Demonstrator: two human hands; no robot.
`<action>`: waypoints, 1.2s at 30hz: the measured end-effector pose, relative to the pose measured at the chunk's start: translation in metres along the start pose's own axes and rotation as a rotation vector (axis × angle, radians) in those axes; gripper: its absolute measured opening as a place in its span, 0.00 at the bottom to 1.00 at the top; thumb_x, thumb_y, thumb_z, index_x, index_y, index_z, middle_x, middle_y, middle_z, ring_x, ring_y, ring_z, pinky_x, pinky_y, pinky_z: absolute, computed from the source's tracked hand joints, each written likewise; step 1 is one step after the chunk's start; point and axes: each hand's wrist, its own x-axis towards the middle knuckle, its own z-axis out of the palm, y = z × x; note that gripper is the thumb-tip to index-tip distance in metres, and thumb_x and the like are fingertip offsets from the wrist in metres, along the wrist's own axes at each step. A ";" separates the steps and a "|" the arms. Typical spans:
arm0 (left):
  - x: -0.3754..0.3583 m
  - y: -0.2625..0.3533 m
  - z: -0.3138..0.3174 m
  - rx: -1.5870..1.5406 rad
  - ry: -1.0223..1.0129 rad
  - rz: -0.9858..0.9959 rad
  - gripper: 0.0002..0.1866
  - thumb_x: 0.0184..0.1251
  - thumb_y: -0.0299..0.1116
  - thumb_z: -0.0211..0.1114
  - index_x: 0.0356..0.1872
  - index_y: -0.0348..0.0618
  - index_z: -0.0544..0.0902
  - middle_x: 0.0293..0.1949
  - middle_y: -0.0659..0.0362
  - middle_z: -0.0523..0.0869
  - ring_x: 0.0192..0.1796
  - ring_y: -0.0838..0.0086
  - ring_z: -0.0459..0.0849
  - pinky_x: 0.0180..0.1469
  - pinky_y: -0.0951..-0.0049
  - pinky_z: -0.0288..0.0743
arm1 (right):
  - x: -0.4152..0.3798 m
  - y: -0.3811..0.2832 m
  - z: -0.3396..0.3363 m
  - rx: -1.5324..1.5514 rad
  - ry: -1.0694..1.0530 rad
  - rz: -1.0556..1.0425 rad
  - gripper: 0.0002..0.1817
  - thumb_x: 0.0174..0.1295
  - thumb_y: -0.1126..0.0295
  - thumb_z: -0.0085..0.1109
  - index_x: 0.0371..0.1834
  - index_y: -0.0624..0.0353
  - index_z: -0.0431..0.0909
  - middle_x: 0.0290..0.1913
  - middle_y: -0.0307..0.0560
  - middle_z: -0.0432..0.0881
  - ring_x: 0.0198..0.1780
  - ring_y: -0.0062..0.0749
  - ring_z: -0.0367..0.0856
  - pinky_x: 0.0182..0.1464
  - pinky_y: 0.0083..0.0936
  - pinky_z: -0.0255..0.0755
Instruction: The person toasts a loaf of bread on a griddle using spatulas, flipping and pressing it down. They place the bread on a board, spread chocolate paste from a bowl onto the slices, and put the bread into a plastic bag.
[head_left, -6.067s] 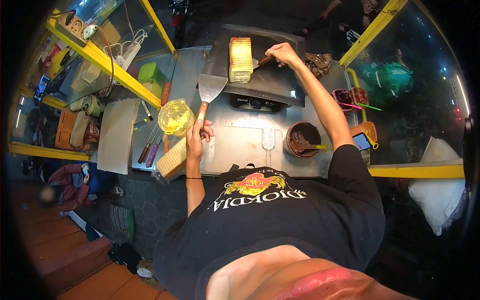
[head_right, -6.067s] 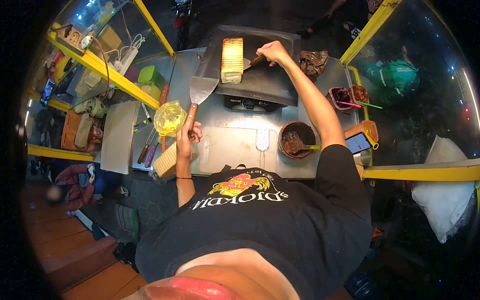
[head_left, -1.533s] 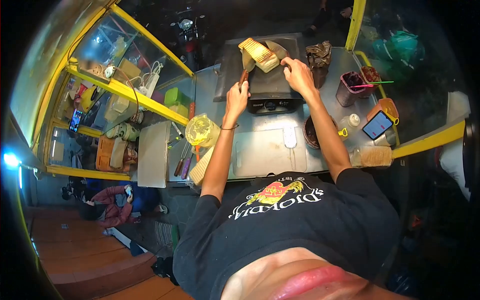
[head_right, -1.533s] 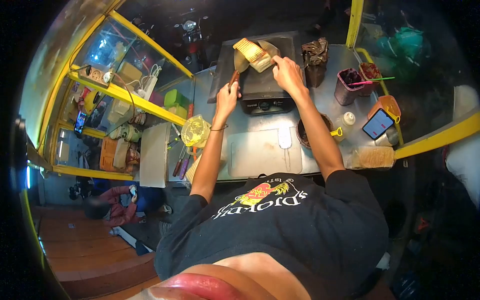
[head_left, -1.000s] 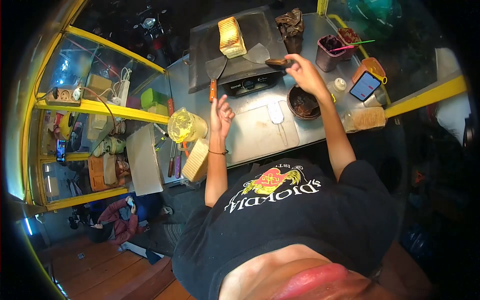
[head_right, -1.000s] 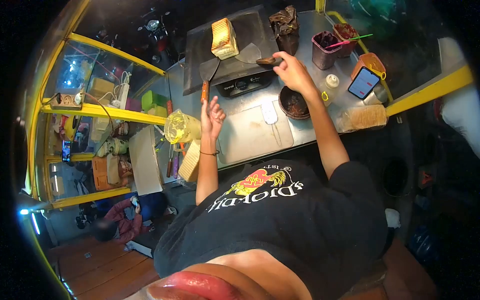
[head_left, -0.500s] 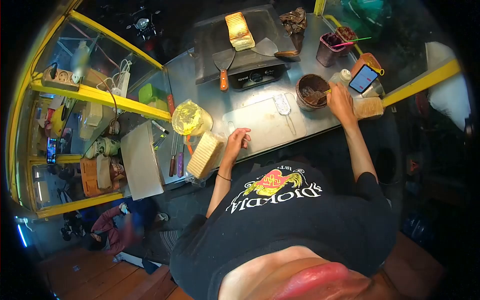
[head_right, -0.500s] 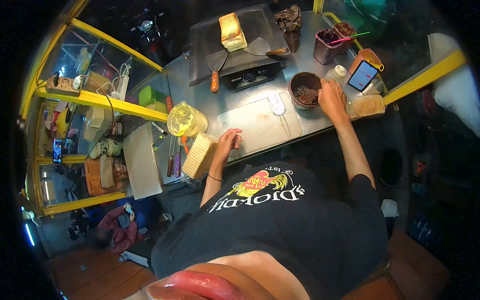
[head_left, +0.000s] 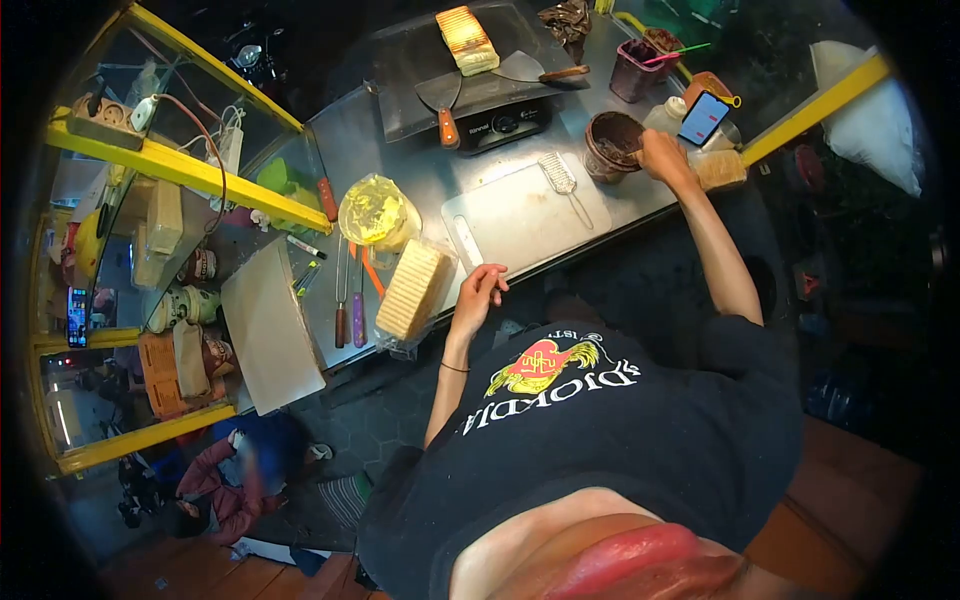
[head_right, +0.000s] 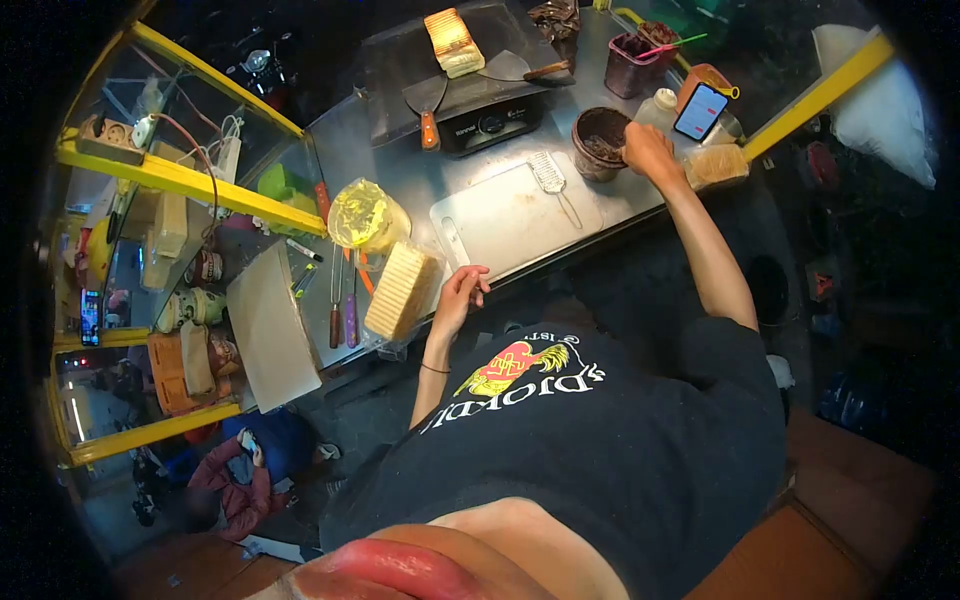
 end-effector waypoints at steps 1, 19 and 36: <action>0.003 0.003 -0.003 0.009 0.005 0.027 0.15 0.78 0.40 0.52 0.49 0.40 0.80 0.30 0.64 0.80 0.27 0.85 0.72 0.30 0.84 0.65 | 0.001 0.000 -0.006 -0.003 0.008 -0.002 0.16 0.58 0.62 0.64 0.35 0.68 0.82 0.37 0.67 0.83 0.42 0.64 0.82 0.43 0.49 0.75; 0.011 0.075 -0.016 0.665 0.460 0.492 0.08 0.73 0.29 0.56 0.41 0.39 0.83 0.21 0.57 0.80 0.23 0.75 0.79 0.27 0.73 0.71 | 0.125 -0.127 -0.022 0.882 0.585 -0.406 0.08 0.63 0.70 0.59 0.43 0.56 0.83 0.33 0.51 0.83 0.33 0.44 0.82 0.36 0.33 0.75; 0.040 0.072 -0.012 0.670 0.611 0.378 0.10 0.73 0.32 0.56 0.44 0.37 0.81 0.22 0.58 0.79 0.24 0.71 0.77 0.31 0.70 0.72 | 0.059 -0.073 -0.057 0.893 0.306 -0.815 0.08 0.61 0.70 0.64 0.41 0.62 0.83 0.32 0.51 0.84 0.30 0.42 0.83 0.34 0.32 0.75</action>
